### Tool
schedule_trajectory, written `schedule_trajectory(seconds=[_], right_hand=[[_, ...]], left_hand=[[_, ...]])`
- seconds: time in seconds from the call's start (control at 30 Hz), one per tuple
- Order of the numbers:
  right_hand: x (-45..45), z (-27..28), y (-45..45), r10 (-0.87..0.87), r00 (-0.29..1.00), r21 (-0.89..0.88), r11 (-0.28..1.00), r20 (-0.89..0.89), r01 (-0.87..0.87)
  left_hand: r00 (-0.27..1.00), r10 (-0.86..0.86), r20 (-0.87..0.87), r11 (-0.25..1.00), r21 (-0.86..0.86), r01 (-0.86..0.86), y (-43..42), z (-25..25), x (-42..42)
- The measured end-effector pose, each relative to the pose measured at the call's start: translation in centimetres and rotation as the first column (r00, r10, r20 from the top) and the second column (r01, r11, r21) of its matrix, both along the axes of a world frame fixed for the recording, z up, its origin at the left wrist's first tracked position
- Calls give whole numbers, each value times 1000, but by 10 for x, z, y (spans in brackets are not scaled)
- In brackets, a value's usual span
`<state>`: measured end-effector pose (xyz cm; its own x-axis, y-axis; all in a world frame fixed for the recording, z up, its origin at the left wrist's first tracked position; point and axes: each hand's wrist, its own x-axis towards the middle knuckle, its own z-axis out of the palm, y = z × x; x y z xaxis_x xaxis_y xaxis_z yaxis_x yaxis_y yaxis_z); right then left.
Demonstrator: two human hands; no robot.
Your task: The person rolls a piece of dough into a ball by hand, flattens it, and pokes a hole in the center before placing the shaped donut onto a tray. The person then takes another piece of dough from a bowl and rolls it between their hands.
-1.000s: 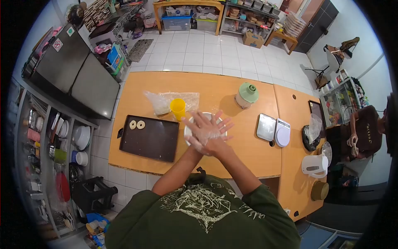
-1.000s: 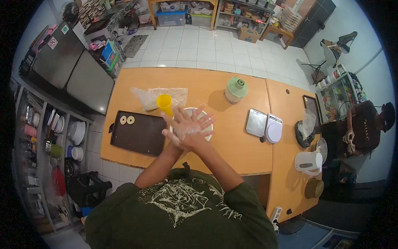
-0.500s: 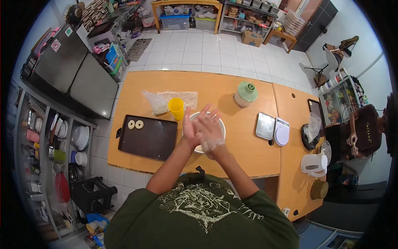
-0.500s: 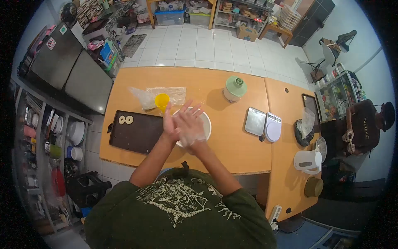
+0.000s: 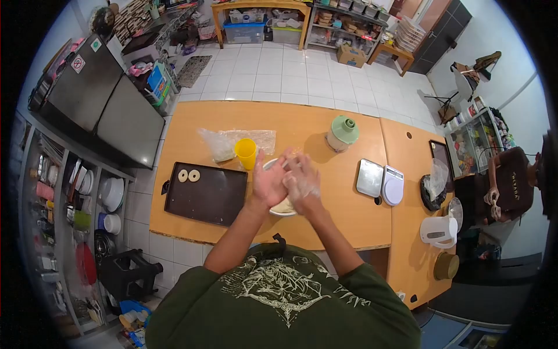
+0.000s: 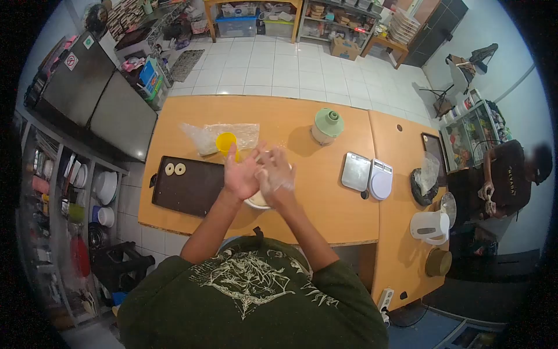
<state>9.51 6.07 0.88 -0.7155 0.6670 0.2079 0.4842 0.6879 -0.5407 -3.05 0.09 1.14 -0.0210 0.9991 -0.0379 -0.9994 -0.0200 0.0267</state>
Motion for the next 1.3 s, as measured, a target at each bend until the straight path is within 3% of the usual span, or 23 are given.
schedule_trajectory(seconds=[0.1, 0.17, 0.23, 0.27, 0.4, 0.43, 0.5, 0.53, 0.6, 0.63, 0.77, 0.83, 0.87, 0.9, 0.97, 1.0, 1.03, 1.07, 1.1, 1.17, 1.2, 1.27, 1.3], right_hand=[[-9, 31, 6, -108, 994, -150, 983, -27, 103], [-15, 47, -4, -36, 999, -39, 999, 11, 36], [-21, 73, -25, 131, 925, -38, 991, 356, -126], [-14, 43, -23, 229, 966, 72, 969, 119, -238], [0, 48, 7, 92, 992, 14, 996, -87, -91], [-3, 45, 6, 93, 992, 8, 996, -83, -93], [-11, 34, 4, -10, 972, 69, 998, 236, -6], [-15, 26, -5, -14, 972, 72, 997, 234, -3], [-14, 8, -31, 158, 987, 27, 987, -7, -158], [-8, 10, -38, 161, 987, 24, 987, -1, -161], [3, -14, -24, 66, 998, 35, 997, 4, -66], [-5, -23, 3, -105, 982, -147, 986, -155, 82], [-9, -26, 10, -73, 975, -85, 995, -211, 56], [-13, -13, 8, -70, 975, -82, 995, -211, 54], [-27, 26, -12, -17, 998, -11, 1000, -54, 16], [-31, 28, -23, 51, 998, 41, 998, 32, -53], [-28, 29, -35, 50, 998, 40, 998, 30, -51], [-23, 30, -47, 144, 988, 111, 983, 48, -148], [-18, 29, -57, 236, 969, 180, 952, 73, -246], [-11, 21, -54, 246, 967, 144, 957, 70, -253], [-12, 21, -46, 155, 981, 139, 975, 119, -171], [-16, 20, -32, -21, 993, 100, 995, 113, 10], [-19, 27, -26, -22, 993, 97, 995, 112, 11]], left_hand=[[984, -23, -179, 990, -144, -3, -4, 5, 35], [972, 18, -234, 978, -197, -65, -4, 4, 44], [977, 26, -210, 996, -81, -44, -4, 6, 40], [980, 31, -198, 999, -21, -36, -3, 7, 37], [988, 38, -148, 990, 143, -17, -5, 4, 34], [994, 24, -105, 996, 83, -16, -5, 0, 38], [1000, -8, -22, 1000, -25, 7, 1, -5, 44], [990, 11, -142, 1000, -23, -15, 3, -2, 46], [996, 0, -91, 998, 67, 6, 14, -32, 30], [999, -16, -37, 988, 151, 21, 14, -29, 21], [994, 60, -97, 997, 44, -56, 1, -15, 0], [982, 89, -166, 996, 22, -86, -2, -13, 27], [941, 108, -321, 991, -40, -127, -2, -16, 43], [875, 117, -469, 979, -92, -180, -3, -17, 51], [870, 80, -486, 986, -89, -140, -5, -24, 51], [946, 116, -303, 969, 245, -40, -1, -49, 44], [991, 77, -113, 828, 561, -1, 5, -75, 38], [970, 239, 47, 794, 566, -223, 10, -98, 47], [970, 240, 45, 794, 565, -223, 5, -81, 33], [991, 108, -78, 991, 83, -101, -9, -19, -4], [991, 107, -78, 991, 87, -101, -9, -11, -3], [937, 19, 349, 1000, 3, -22, -14, -6, 1], [937, 19, 348, 1000, 0, -21, -15, -8, 3]])
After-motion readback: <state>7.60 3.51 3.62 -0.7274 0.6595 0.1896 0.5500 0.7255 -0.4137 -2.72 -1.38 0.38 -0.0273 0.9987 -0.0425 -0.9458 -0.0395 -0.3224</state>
